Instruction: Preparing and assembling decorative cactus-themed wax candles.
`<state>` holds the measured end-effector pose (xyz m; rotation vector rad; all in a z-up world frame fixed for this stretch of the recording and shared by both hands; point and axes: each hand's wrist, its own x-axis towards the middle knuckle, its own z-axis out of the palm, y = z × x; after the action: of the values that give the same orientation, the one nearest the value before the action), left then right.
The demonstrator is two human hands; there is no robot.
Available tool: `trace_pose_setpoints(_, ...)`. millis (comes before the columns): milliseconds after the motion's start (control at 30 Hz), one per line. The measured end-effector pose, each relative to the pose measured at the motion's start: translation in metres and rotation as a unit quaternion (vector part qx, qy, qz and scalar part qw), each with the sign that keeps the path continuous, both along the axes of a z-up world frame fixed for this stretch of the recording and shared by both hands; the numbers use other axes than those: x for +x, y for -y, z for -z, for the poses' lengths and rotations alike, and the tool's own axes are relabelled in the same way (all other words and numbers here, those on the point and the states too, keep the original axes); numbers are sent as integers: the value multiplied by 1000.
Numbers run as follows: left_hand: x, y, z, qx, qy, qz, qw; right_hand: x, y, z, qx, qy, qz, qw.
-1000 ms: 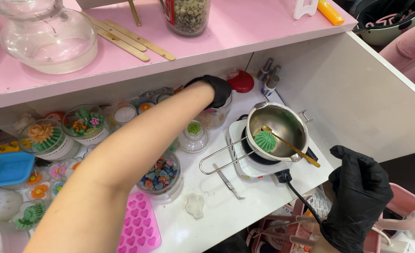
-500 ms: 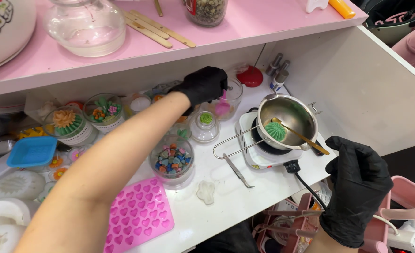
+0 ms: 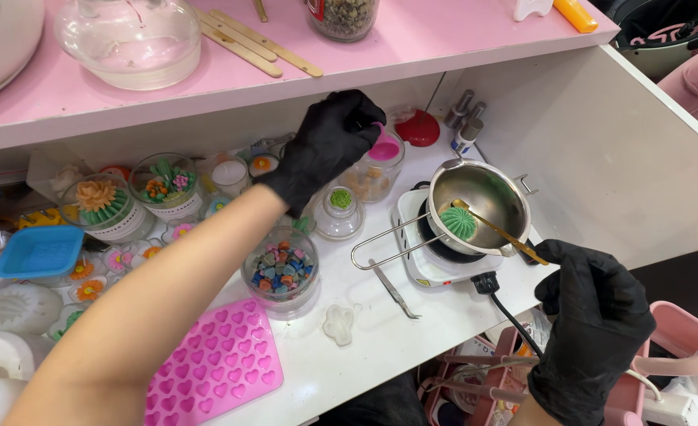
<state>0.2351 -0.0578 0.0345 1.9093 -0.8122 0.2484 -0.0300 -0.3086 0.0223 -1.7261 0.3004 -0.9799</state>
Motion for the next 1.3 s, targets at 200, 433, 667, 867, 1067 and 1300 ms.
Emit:
trace_pose_setpoints(200,-93,-29,-45,-43,77,116,989,12,-45,-14,44,38,-130,990)
trace_pose_setpoints(433,-112,-13,-45,-138,27,310,940,64,-79,-30,-83,24,-253,964)
trace_pose_setpoints(667,-6,-7,-5,60,54,88,993,66,-59,-45,92,-49,-151,983)
trace_pose_setpoints(867,35,11,40,337,-14,3,941,55,-21,-34,169,-5,-233,958)
trace_pose_setpoints(1067,39,38,53,317,-38,-53,946,50,-5,-19,223,-10,-195,955)
trace_pose_setpoints(1300,24,40,38,288,-59,-81,952,42,-4,-13,220,15,-184,958)
